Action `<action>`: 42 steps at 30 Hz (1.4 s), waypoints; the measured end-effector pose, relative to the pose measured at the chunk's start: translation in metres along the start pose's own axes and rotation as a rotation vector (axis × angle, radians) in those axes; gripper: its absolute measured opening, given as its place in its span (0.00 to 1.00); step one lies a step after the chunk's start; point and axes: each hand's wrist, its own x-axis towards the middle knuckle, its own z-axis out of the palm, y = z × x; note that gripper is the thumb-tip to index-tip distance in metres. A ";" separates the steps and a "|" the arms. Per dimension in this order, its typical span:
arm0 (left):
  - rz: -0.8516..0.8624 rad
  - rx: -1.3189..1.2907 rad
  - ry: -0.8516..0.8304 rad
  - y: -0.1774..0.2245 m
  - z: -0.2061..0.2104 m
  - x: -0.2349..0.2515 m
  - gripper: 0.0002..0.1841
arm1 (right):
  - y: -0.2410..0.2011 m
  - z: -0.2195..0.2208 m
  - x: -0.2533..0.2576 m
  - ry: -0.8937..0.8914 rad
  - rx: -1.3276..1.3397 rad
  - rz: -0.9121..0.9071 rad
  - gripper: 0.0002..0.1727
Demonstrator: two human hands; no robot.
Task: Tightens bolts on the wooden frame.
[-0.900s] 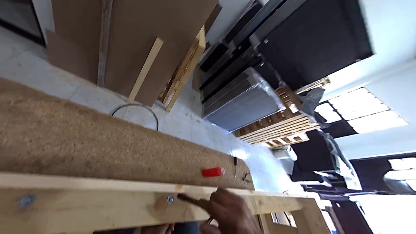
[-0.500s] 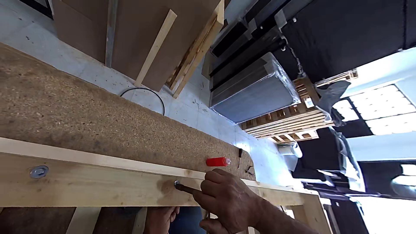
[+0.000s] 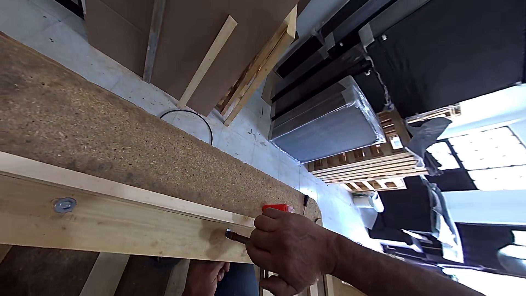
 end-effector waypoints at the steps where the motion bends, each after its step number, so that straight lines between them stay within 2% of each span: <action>1: 0.006 -0.001 -0.001 -0.001 0.000 0.000 0.05 | 0.001 0.000 0.000 -0.009 -0.001 -0.004 0.27; 6: 0.022 -0.004 -0.026 -0.004 -0.002 0.002 0.06 | 0.003 0.003 0.000 -0.025 -0.014 -0.046 0.26; 11: 0.027 -0.006 -0.015 -0.002 -0.001 0.000 0.05 | 0.012 -0.006 0.002 -0.120 -0.029 -0.189 0.22; 14: 0.055 -0.008 -0.033 -0.005 -0.002 0.002 0.04 | 0.021 -0.012 0.009 -0.140 -0.004 -0.256 0.24; 21: 0.040 -0.002 -0.040 -0.007 -0.004 0.002 0.03 | 0.035 0.002 0.006 -0.050 -0.041 -0.344 0.29; 24: 0.028 -0.002 -0.023 -0.005 -0.002 0.000 0.03 | 0.030 0.012 0.004 0.073 -0.065 -0.346 0.28; 26: 0.048 0.002 -0.023 -0.004 -0.002 0.001 0.04 | 0.022 0.023 -0.002 0.190 -0.101 -0.226 0.31; 28: 0.088 0.018 -0.037 -0.007 -0.003 0.001 0.05 | 0.002 0.037 -0.010 0.313 -0.118 0.028 0.36; 30: 0.125 0.009 -0.026 -0.009 -0.001 0.003 0.05 | -0.026 0.050 -0.007 0.436 -0.090 0.398 0.39; 33: 0.096 0.042 0.021 -0.002 0.006 0.003 0.06 | -0.068 0.053 0.026 0.576 0.010 1.020 0.37; 35: 0.098 0.104 0.052 0.003 0.011 -0.002 0.08 | -0.084 0.051 0.043 0.587 0.039 1.258 0.35; 37: 0.088 0.112 0.047 0.005 0.011 -0.005 0.08 | -0.087 0.050 0.045 0.550 0.037 1.299 0.34; 42: 0.107 0.024 -0.015 -0.005 0.003 0.002 0.07 | -0.076 0.047 0.036 0.547 0.074 1.247 0.35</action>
